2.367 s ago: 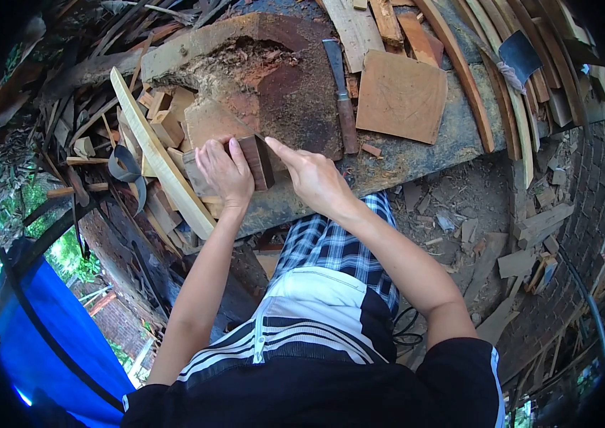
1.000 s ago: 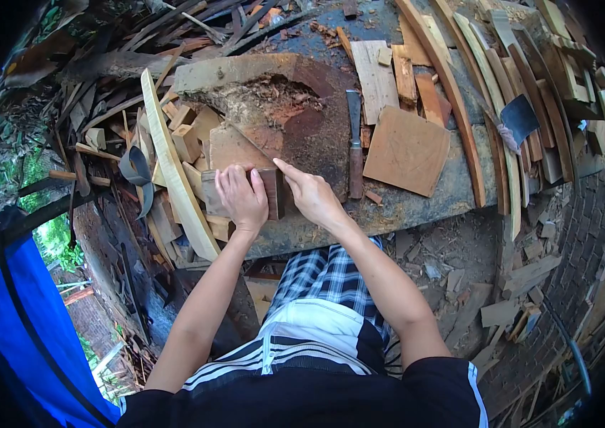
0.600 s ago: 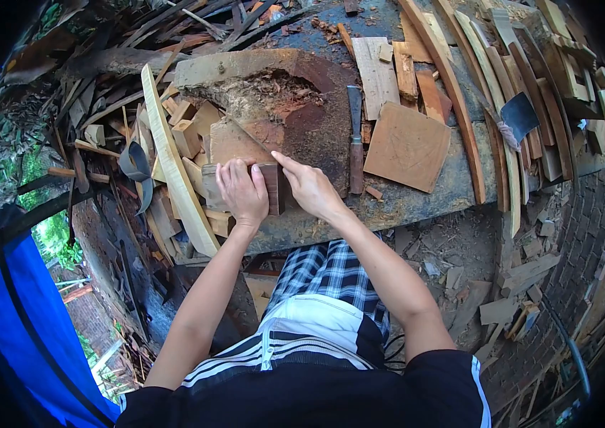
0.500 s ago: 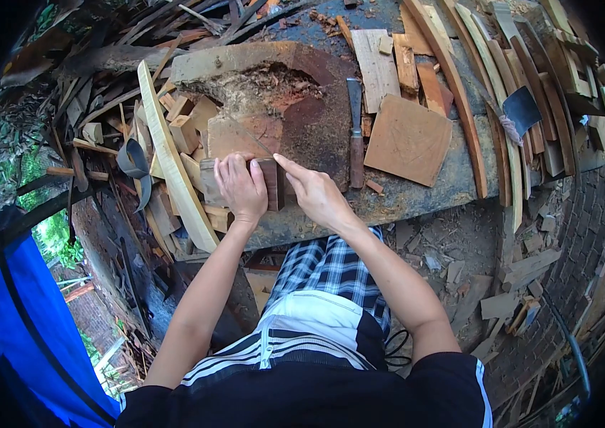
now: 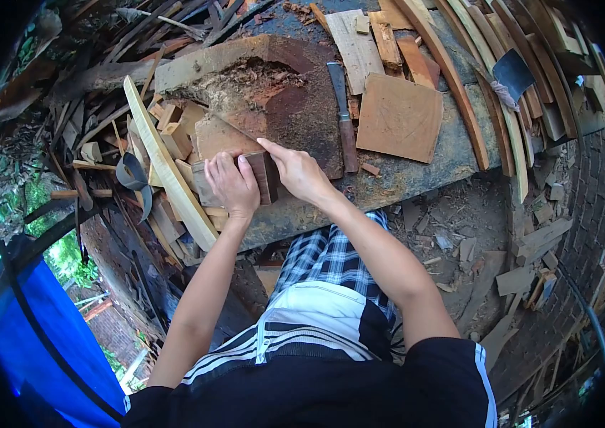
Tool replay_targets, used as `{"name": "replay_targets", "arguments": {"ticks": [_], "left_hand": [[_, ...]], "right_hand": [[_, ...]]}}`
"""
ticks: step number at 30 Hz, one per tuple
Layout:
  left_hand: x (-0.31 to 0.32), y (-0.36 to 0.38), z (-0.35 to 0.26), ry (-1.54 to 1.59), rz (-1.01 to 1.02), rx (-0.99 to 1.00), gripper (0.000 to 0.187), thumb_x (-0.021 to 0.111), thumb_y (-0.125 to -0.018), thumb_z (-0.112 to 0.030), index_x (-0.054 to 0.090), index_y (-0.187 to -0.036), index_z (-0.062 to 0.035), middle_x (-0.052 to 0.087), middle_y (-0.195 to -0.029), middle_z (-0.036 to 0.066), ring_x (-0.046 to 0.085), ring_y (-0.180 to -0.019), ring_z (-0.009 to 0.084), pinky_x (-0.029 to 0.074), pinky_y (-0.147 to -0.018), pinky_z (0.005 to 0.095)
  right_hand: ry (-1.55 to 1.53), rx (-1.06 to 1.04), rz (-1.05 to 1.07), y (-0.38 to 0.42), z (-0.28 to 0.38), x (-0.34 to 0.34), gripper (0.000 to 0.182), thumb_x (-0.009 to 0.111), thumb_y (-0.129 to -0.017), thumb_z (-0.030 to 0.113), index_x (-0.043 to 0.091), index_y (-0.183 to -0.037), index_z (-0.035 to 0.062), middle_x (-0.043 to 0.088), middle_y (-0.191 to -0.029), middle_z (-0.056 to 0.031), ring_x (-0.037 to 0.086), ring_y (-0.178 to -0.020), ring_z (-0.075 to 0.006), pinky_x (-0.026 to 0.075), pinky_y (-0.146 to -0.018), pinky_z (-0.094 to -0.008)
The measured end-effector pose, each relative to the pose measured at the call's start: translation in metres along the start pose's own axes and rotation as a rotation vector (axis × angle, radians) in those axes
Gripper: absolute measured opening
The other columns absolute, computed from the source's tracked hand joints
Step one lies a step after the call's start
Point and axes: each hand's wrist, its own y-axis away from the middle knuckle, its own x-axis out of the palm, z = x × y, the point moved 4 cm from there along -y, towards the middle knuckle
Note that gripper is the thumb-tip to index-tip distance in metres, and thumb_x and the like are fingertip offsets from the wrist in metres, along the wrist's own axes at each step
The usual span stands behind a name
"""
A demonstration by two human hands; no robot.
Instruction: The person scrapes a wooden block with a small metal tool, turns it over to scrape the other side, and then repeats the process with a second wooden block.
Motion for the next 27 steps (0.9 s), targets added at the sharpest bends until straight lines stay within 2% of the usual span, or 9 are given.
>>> {"name": "replay_targets", "arguments": {"ticks": [9,10,13,14,17,18,19,21,27], "left_hand": [[-0.001,-0.004,0.002,0.016,-0.013,0.048,0.017,0.053,-0.091,-0.022,0.058,-0.097,-0.0068,0.059,-0.1,0.011,0.054,-0.106,0.0293,0.028,-0.111,0.0522],[-0.001,-0.008,0.003,0.061,-0.019,0.085,0.017,0.054,-0.091,-0.022,0.059,-0.097,-0.0075,0.06,-0.101,0.01,0.054,-0.106,0.0286,0.029,-0.11,0.0523],[0.002,-0.022,0.006,0.099,0.003,0.227,0.016,0.056,-0.091,-0.023,0.06,-0.098,-0.0093,0.061,-0.101,0.01,0.055,-0.106,0.0279,0.029,-0.11,0.0518],[0.001,-0.021,0.008,0.119,0.065,0.228,0.019,0.057,-0.092,-0.025,0.061,-0.104,-0.0104,0.059,-0.111,0.009,0.051,-0.115,0.0269,0.026,-0.113,0.05],[-0.012,-0.01,0.005,-0.089,-0.261,-0.018,0.027,0.057,-0.094,-0.027,0.058,-0.116,-0.0122,0.051,-0.129,0.01,0.042,-0.128,0.0265,0.022,-0.116,0.0475],[-0.01,-0.001,0.015,-0.015,-0.234,-0.215,0.048,0.055,-0.096,-0.033,0.046,-0.137,-0.0077,0.035,-0.147,0.014,0.027,-0.141,0.0303,0.015,-0.119,0.049],[0.001,0.009,0.017,-0.016,-0.239,-0.22,0.048,0.055,-0.096,-0.033,0.046,-0.137,-0.0077,0.035,-0.147,0.014,0.027,-0.141,0.0303,0.015,-0.119,0.049],[0.013,0.034,0.026,0.238,-0.395,-0.674,0.066,0.052,-0.098,-0.037,0.029,-0.148,0.0004,0.025,-0.154,0.021,0.016,-0.146,0.0364,0.01,-0.12,0.0505],[0.013,0.004,0.048,0.263,-0.189,-0.488,0.063,0.043,-0.103,-0.032,0.023,-0.15,0.0047,0.015,-0.16,0.023,0.01,-0.149,0.0377,0.012,-0.121,0.0469]], "right_hand": [[-0.336,0.08,-0.05,0.002,-0.022,0.016,0.043,0.044,-0.099,0.014,0.047,-0.142,0.0083,0.052,-0.14,-0.0209,0.049,-0.131,-0.0344,0.04,-0.107,-0.0389],[-0.342,0.033,-0.11,0.003,-0.023,0.023,0.047,0.041,-0.103,0.015,0.039,-0.15,0.0129,0.035,-0.07,0.0026,0.034,-0.061,-0.007,0.037,-0.056,-0.0242],[-0.337,0.029,-0.238,0.015,-0.018,0.026,0.047,0.041,-0.104,0.016,0.038,-0.15,0.0132,0.04,-0.07,0.0018,0.039,-0.061,-0.0073,0.039,-0.057,-0.0239],[-0.373,0.12,-0.201,0.019,-0.019,0.024,0.045,0.041,-0.102,0.017,0.041,-0.146,0.0095,0.048,-0.145,-0.018,0.046,-0.135,-0.0321,0.037,-0.109,-0.0358],[-0.443,0.366,-0.059,0.026,0.002,0.011,0.045,0.041,-0.102,0.017,0.042,-0.146,0.0094,0.049,-0.144,-0.0175,0.046,-0.134,-0.0318,0.037,-0.109,-0.0361],[-0.439,0.362,-0.052,0.025,-0.003,0.013,0.045,0.041,-0.102,0.017,0.042,-0.146,0.0094,0.049,-0.144,-0.0175,0.046,-0.134,-0.0318,0.037,-0.109,-0.0361],[-0.349,0.232,-0.099,0.023,-0.008,0.013,0.044,0.041,-0.102,0.018,0.042,-0.146,0.0099,0.049,-0.144,-0.0173,0.046,-0.134,-0.0321,0.038,-0.109,-0.0365],[-0.262,0.1,-0.139,0.025,-0.015,0.018,0.044,0.042,-0.102,0.018,0.043,-0.145,0.0105,0.049,-0.144,-0.017,0.047,-0.133,-0.0324,0.038,-0.109,-0.0369],[-0.198,-0.034,-0.191,0.038,-0.015,0.027,0.044,0.042,-0.102,0.019,0.043,-0.145,0.0134,0.048,-0.144,-0.017,0.046,-0.133,-0.0335,0.039,-0.11,-0.0382]]}}
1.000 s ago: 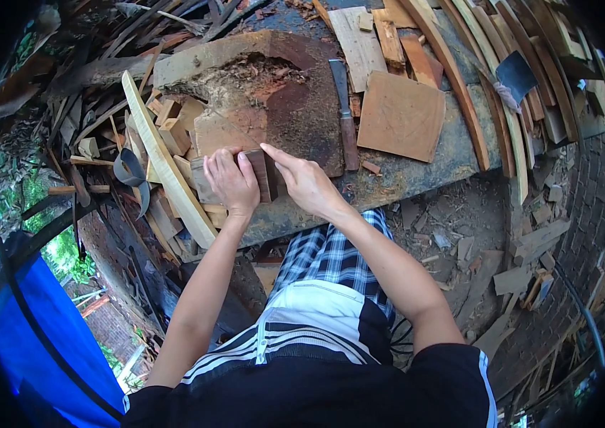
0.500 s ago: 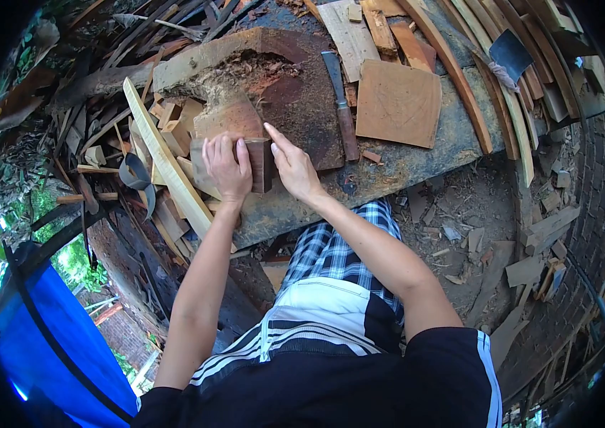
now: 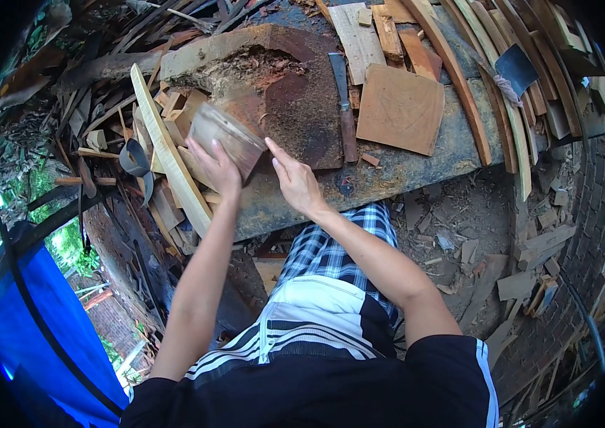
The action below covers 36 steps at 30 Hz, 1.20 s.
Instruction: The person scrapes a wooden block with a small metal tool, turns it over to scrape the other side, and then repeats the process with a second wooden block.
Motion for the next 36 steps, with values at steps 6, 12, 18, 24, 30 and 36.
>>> {"name": "replay_targets", "arguments": {"ticks": [6,12,18,24,30,36], "left_hand": [[0.006,-0.03,-0.006,0.016,0.146,0.311,0.049,0.042,-0.102,-0.022,0.039,-0.146,0.0001,0.029,-0.156,0.02,0.027,-0.145,0.0358,0.022,-0.118,0.0426],[0.009,-0.01,-0.006,-0.007,0.063,0.227,0.05,0.04,-0.102,-0.02,0.036,-0.145,0.0067,0.027,-0.156,0.024,0.026,-0.145,0.0357,0.021,-0.118,0.0422],[0.016,-0.029,-0.01,-0.155,0.208,0.272,0.076,0.039,-0.102,-0.047,0.023,-0.148,0.0108,0.016,-0.159,0.026,0.014,-0.148,0.039,0.013,-0.119,0.0471],[0.015,-0.045,-0.026,-0.296,0.31,0.33,0.099,0.048,-0.091,-0.066,0.022,-0.149,0.009,0.014,-0.16,0.024,0.018,-0.145,0.0429,0.019,-0.117,0.0488],[0.015,-0.038,-0.019,-0.199,0.337,0.458,0.1,0.046,-0.09,-0.07,0.023,-0.15,0.0067,0.015,-0.16,0.021,0.018,-0.144,0.046,0.018,-0.117,0.0505],[0.02,-0.038,-0.016,-0.303,0.293,0.464,0.091,0.042,-0.094,-0.065,0.026,-0.15,0.0059,0.018,-0.16,0.023,0.016,-0.145,0.0461,0.013,-0.118,0.0504]], "right_hand": [[-0.049,0.169,0.207,-0.012,0.003,-0.003,0.044,0.041,-0.102,0.019,0.043,-0.146,0.0099,0.047,-0.145,-0.0192,0.044,-0.136,-0.0318,0.037,-0.11,-0.0373],[-0.021,-0.023,-0.005,0.016,0.03,-0.006,0.042,0.043,-0.101,0.016,0.045,-0.143,0.0095,0.051,-0.14,-0.0198,0.05,-0.128,-0.0361,0.043,-0.105,-0.0403],[-0.018,0.094,-0.067,0.013,0.004,-0.009,0.041,0.044,-0.102,0.016,0.047,-0.142,0.0069,0.051,-0.141,-0.0193,0.048,-0.132,-0.0336,0.041,-0.107,-0.0377],[0.007,0.117,-0.127,0.029,0.005,0.025,0.041,0.044,-0.102,0.018,0.048,-0.142,0.0098,0.055,-0.136,-0.019,0.054,-0.126,-0.0341,0.045,-0.103,-0.0384],[-0.009,0.113,-0.294,0.046,-0.005,0.048,0.04,0.044,-0.102,0.019,0.049,-0.141,0.0102,0.06,-0.13,-0.0196,0.061,-0.118,-0.0332,0.05,-0.095,-0.0379],[0.002,0.072,-0.478,0.06,0.016,0.064,0.039,0.05,-0.098,0.011,0.052,-0.137,0.0087,0.062,-0.122,-0.023,0.061,-0.111,-0.0394,0.052,-0.089,-0.0431]]}}
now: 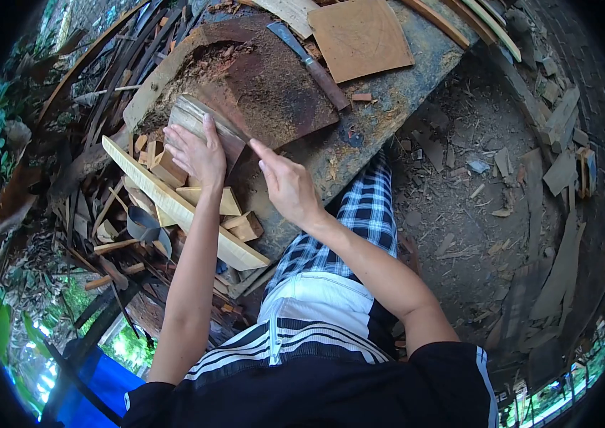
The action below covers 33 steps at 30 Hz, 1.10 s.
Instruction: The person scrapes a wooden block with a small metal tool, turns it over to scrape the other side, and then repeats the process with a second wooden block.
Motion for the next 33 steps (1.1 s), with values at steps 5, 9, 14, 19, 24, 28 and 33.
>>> {"name": "replay_targets", "arguments": {"ticks": [5,9,14,19,24,28,33], "left_hand": [[0.0,-0.001,0.0,0.082,-0.018,-0.003,0.078,0.036,-0.1,-0.055,0.027,-0.15,0.005,0.018,-0.16,0.021,0.013,-0.147,0.0433,0.01,-0.119,0.0495],[-0.003,0.002,-0.007,0.053,-0.036,0.123,0.068,0.034,-0.103,-0.046,0.03,-0.149,0.0037,0.019,-0.16,0.019,0.014,-0.148,0.0371,0.01,-0.12,0.0485],[-0.001,0.001,-0.008,0.097,-0.06,0.197,0.057,0.033,-0.104,-0.034,0.032,-0.149,0.001,0.025,-0.159,0.016,0.019,-0.149,0.029,0.011,-0.12,0.0467],[0.0,0.001,-0.009,0.085,-0.057,0.184,0.057,0.033,-0.103,-0.034,0.032,-0.149,0.0007,0.026,-0.159,0.015,0.019,-0.149,0.028,0.011,-0.12,0.0472],[0.0,0.003,-0.008,0.073,-0.063,0.18,0.058,0.033,-0.103,-0.034,0.033,-0.149,0.0005,0.027,-0.159,0.015,0.02,-0.148,0.0277,0.012,-0.12,0.0465],[0.001,0.0,-0.008,0.063,-0.077,0.181,0.058,0.033,-0.103,-0.035,0.033,-0.149,0.0003,0.027,-0.159,0.014,0.02,-0.148,0.0272,0.012,-0.12,0.0466],[0.002,0.003,-0.008,0.044,-0.06,0.18,0.056,0.035,-0.102,-0.031,0.033,-0.148,0.0016,0.026,-0.159,0.013,0.021,-0.148,0.0283,0.012,-0.119,0.0479]], "right_hand": [[0.018,-0.156,-0.096,-0.004,-0.001,0.005,0.037,0.054,-0.095,0.008,0.057,-0.132,0.0076,0.064,-0.113,-0.0251,0.064,-0.1,-0.0396,0.054,-0.081,-0.0445],[0.06,-0.048,-0.029,-0.011,0.0,0.0,0.035,0.053,-0.096,0.009,0.059,-0.13,0.007,0.064,-0.112,-0.0246,0.065,-0.098,-0.0398,0.054,-0.081,-0.0451],[0.076,0.008,0.041,0.001,0.014,-0.009,0.036,0.049,-0.099,0.011,0.056,-0.134,0.0057,0.062,-0.123,-0.0228,0.061,-0.114,-0.0363,0.051,-0.094,-0.0394],[0.098,-0.011,0.026,-0.019,0.001,-0.004,0.036,0.05,-0.098,0.011,0.057,-0.133,0.008,0.063,-0.122,-0.0224,0.062,-0.111,-0.0377,0.051,-0.092,-0.0411],[0.115,-0.027,0.059,-0.004,0.015,-0.011,0.036,0.05,-0.098,0.011,0.056,-0.133,0.0083,0.063,-0.121,-0.0222,0.061,-0.111,-0.038,0.051,-0.092,-0.0416],[0.127,-0.114,-0.045,-0.025,-0.002,-0.001,0.034,0.052,-0.096,0.01,0.059,-0.129,0.0068,0.064,-0.111,-0.0243,0.064,-0.1,-0.0401,0.054,-0.081,-0.0455],[0.099,-0.117,-0.063,0.002,0.012,-0.005,0.033,0.052,-0.097,0.012,0.059,-0.129,0.0062,0.064,-0.111,-0.0243,0.064,-0.099,-0.0404,0.054,-0.082,-0.0446]]}}
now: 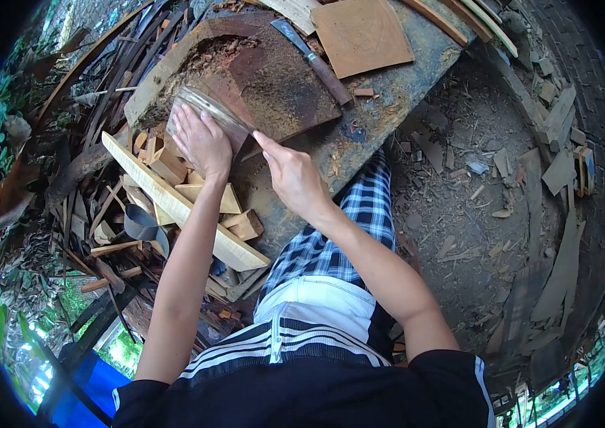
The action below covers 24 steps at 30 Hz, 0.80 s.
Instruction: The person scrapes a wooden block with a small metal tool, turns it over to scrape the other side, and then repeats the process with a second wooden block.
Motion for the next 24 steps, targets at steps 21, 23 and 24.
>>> {"name": "replay_targets", "arguments": {"ticks": [21,23,24], "left_hand": [[0.001,-0.001,0.0,0.013,-0.007,0.004,0.056,0.035,-0.102,-0.032,0.035,-0.148,0.0011,0.028,-0.158,0.013,0.022,-0.147,0.0286,0.013,-0.119,0.0483],[0.0,-0.005,0.0,0.017,-0.022,0.016,0.056,0.035,-0.102,-0.032,0.035,-0.148,0.0007,0.029,-0.158,0.013,0.022,-0.147,0.0286,0.013,-0.119,0.0484],[0.0,-0.005,-0.001,0.0,-0.041,0.034,0.056,0.035,-0.102,-0.033,0.036,-0.147,0.0007,0.029,-0.158,0.013,0.023,-0.147,0.0289,0.014,-0.119,0.0486]], "right_hand": [[-0.068,0.06,0.014,-0.009,-0.023,0.014,0.035,0.05,-0.098,0.01,0.057,-0.132,0.0075,0.061,-0.12,-0.023,0.06,-0.109,-0.0382,0.052,-0.089,-0.0442],[-0.072,0.027,-0.005,-0.011,-0.026,0.018,0.036,0.051,-0.098,0.01,0.056,-0.133,0.0077,0.061,-0.12,-0.0233,0.06,-0.109,-0.0386,0.052,-0.088,-0.0444],[-0.07,-0.001,-0.02,-0.015,-0.02,0.015,0.036,0.051,-0.097,0.01,0.056,-0.134,0.0079,0.061,-0.12,-0.0236,0.06,-0.108,-0.0391,0.052,-0.088,-0.0446]]}}
